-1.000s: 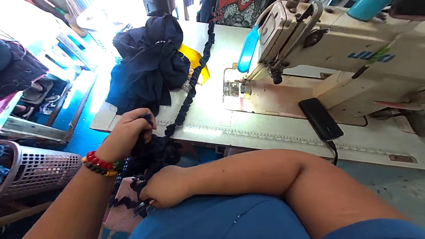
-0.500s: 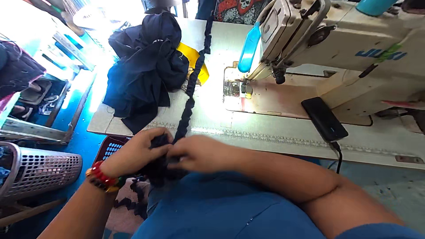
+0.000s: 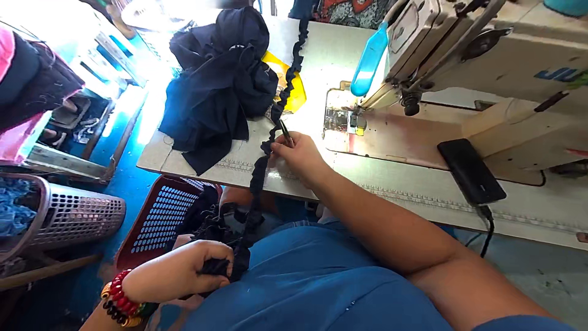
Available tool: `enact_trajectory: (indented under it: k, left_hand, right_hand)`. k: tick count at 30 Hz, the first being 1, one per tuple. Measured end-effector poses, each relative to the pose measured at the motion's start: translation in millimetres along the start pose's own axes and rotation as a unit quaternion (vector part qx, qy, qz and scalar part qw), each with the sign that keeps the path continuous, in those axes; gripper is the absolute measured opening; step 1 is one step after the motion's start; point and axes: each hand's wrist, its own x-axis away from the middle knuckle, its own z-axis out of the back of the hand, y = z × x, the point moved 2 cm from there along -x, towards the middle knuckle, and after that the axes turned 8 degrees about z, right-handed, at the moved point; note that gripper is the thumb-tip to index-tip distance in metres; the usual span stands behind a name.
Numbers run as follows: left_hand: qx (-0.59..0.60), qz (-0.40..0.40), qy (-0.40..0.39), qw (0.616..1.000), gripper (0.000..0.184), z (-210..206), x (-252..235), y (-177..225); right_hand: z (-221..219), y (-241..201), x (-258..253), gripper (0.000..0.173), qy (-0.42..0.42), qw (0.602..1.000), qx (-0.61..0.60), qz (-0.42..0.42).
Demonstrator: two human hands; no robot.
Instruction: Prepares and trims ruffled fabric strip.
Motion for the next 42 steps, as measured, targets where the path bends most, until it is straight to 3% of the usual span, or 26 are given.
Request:
enact_trajectory:
  k: [3, 7, 11, 14, 17, 19, 22, 24, 32, 36, 39, 42]
  left_hand:
    - [-0.006, -0.010, -0.001, 1.000, 0.012, -3, 4, -5]
    - [-0.050, -0.037, -0.024, 0.998, 0.010, -6, 5, -1]
    - [-0.072, -0.023, -0.020, 0.997, 0.010, -4, 8, -1]
    - [-0.036, 0.055, 0.047, 0.997, 0.022, 20, 19, -9]
    - [0.017, 0.117, 0.149, 0.982, 0.014, 47, 30, -18]
    - [0.007, 0.094, 0.115, 0.989, 0.012, 49, 28, -19]
    - [-0.029, 0.029, -0.013, 0.999, 0.016, 22, 11, -12]
    - [-0.027, 0.033, -0.075, 0.996, 0.012, 2, 2, -10]
    - [0.009, 0.086, -0.083, 0.993, 0.010, -12, 10, -27]
    - [-0.007, 0.122, 0.024, 0.992, 0.025, 23, 26, -27]
    - [0.040, 0.141, 0.188, 0.971, 0.013, 52, 30, -15]
    - [0.076, 0.087, 0.349, 0.930, 0.007, 68, 12, 14]
  right_hand:
    - [2, 3, 1, 0.016, -0.001, 1.000, -0.014, -0.008]
    - [-1, 0, -2, 0.035, 0.002, 0.999, 0.022, -0.024]
    - [-5, 2, 3, 0.014, -0.003, 1.000, -0.017, -0.007]
    - [-12, 0, 24, 0.008, -0.025, 0.997, -0.072, 0.019]
    - [-19, 0, 50, 0.008, -0.044, 0.997, -0.053, 0.031]
    - [-18, 2, 50, 0.011, -0.011, 0.999, -0.024, 0.029]
    - [-10, 2, 26, 0.032, 0.035, 0.999, -0.020, 0.002]
    - [-8, 0, 8, 0.038, 0.041, 0.998, -0.040, -0.028]
    - [-24, -6, -17, 0.013, 0.024, 0.996, -0.083, -0.019]
    - [-19, -2, 7, 0.011, 0.001, 0.992, -0.125, 0.023]
    - [-12, 3, 34, 0.009, -0.027, 0.990, -0.134, 0.041]
    - [-9, 5, 57, 0.006, -0.067, 0.986, -0.146, 0.034]
